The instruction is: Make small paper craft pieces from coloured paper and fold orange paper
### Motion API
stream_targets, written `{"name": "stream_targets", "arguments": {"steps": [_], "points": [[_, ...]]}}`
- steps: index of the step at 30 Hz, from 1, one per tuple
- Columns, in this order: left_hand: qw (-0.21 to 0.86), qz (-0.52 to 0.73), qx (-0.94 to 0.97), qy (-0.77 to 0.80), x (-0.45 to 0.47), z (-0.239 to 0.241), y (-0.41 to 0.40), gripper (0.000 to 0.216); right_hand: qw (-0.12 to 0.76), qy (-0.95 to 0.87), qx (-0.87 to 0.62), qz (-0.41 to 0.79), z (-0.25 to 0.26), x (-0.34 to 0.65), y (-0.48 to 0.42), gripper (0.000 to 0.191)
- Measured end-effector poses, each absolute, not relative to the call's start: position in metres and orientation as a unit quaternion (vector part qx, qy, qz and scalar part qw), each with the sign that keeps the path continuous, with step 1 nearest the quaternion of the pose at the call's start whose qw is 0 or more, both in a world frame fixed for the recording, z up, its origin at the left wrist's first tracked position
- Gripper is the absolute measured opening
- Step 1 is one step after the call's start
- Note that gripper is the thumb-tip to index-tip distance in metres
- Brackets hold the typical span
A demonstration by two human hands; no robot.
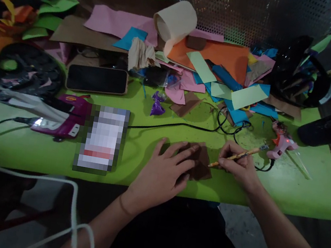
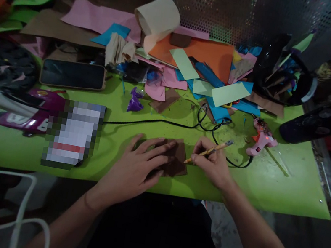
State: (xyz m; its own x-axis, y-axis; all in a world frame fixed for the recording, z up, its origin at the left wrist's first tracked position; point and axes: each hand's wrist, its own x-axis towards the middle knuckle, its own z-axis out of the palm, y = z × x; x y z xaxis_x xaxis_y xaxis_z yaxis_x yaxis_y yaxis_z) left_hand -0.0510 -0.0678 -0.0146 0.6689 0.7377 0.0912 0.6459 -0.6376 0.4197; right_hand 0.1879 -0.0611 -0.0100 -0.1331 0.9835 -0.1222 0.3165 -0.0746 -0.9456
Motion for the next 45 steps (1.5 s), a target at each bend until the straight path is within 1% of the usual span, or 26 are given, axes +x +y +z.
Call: {"name": "stream_targets", "arguments": {"steps": [6, 15, 18, 21, 23, 28, 36, 41, 45], "points": [[0.180, 0.122, 0.898, 0.383, -0.051, -0.015, -0.067, 0.031, 0.329, -0.583, -0.528, 0.523, -0.005, 0.186, -0.063, 0.012], [0.178, 0.126, 0.898, 0.381, -0.050, -0.015, -0.067, 0.032, 0.305, -0.585, -0.515, 0.547, 0.001, 0.188, -0.063, 0.015], [0.178, 0.124, 0.899, 0.380, -0.051, -0.016, -0.068, 0.031, 0.337, -0.580, -0.525, 0.524, -0.004, 0.189, -0.062, 0.015], [0.177, 0.130, 0.898, 0.382, -0.052, -0.017, -0.068, 0.029, 0.388, -0.573, -0.552, 0.466, -0.012, 0.188, -0.058, 0.016], [0.178, 0.133, 0.897, 0.382, -0.053, -0.017, -0.068, 0.029, 0.401, -0.575, -0.565, 0.436, -0.017, 0.187, -0.055, 0.017], [0.181, 0.133, 0.898, 0.379, -0.053, -0.017, -0.067, 0.033, 0.400, -0.594, -0.572, 0.399, -0.026, 0.185, -0.052, 0.023], [0.175, 0.144, 0.898, 0.377, -0.053, -0.017, -0.068, 0.033, 0.368, -0.626, -0.588, 0.355, -0.026, 0.185, -0.053, 0.020], [0.179, 0.141, 0.898, 0.376, -0.053, -0.018, -0.068, 0.033, 0.371, -0.619, -0.588, 0.366, -0.022, 0.183, -0.054, 0.021], [0.184, 0.132, 0.897, 0.380, -0.052, -0.017, -0.068, 0.031, 0.361, -0.613, -0.577, 0.400, -0.018, 0.184, -0.056, 0.019]]}}
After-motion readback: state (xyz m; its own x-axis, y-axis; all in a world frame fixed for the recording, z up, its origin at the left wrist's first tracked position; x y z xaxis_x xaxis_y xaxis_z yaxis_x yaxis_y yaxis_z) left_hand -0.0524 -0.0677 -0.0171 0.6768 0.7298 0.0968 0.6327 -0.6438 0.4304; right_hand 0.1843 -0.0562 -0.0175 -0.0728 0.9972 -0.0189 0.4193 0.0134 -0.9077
